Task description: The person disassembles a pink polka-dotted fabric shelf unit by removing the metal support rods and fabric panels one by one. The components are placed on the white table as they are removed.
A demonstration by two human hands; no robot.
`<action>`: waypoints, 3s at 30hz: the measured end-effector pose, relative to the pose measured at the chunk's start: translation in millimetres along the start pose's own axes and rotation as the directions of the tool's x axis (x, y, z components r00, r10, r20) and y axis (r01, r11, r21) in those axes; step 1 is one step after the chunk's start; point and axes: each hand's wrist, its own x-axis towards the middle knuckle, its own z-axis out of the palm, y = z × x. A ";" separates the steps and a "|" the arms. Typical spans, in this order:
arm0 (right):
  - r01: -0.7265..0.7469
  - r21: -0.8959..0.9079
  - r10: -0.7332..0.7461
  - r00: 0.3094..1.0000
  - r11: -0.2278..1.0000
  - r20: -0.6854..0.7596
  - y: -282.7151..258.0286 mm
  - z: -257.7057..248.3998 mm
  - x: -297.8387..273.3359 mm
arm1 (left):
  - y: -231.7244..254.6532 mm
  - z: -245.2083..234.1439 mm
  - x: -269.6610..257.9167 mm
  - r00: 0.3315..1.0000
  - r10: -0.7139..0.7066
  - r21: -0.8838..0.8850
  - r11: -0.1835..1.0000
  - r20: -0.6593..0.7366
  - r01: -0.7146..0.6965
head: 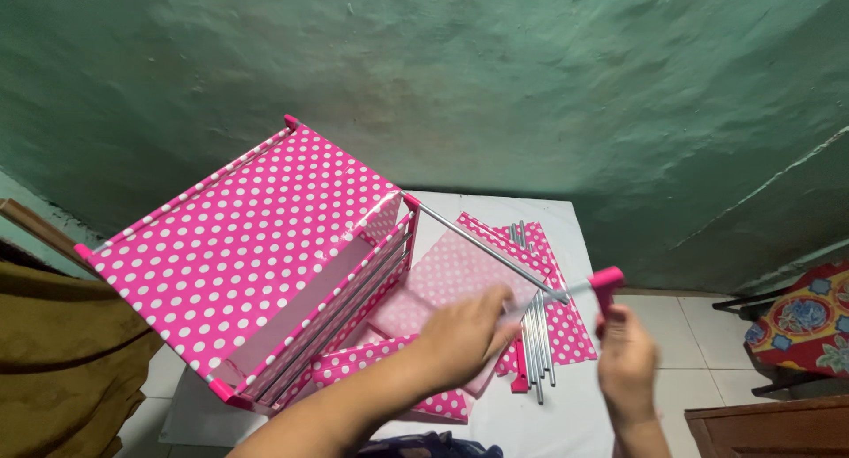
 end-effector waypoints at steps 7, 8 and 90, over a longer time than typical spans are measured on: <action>-0.631 0.439 0.498 0.775 0.640 0.389 10.8 36.3 -32.9 | -15.0 8.4 7.6 0.988 -0.124 0.422 0.894 -0.089 0.150; -0.498 0.413 0.401 0.865 0.762 0.301 9.0 34.2 -33.9 | -20.0 11.5 6.8 0.990 -0.113 0.367 0.920 -0.081 0.136; -0.067 -0.578 0.187 0.971 0.813 0.150 276.0 94.5 -39.3 | -128.1 36.2 -251.8 0.661 -0.645 0.312 0.583 -0.383 0.750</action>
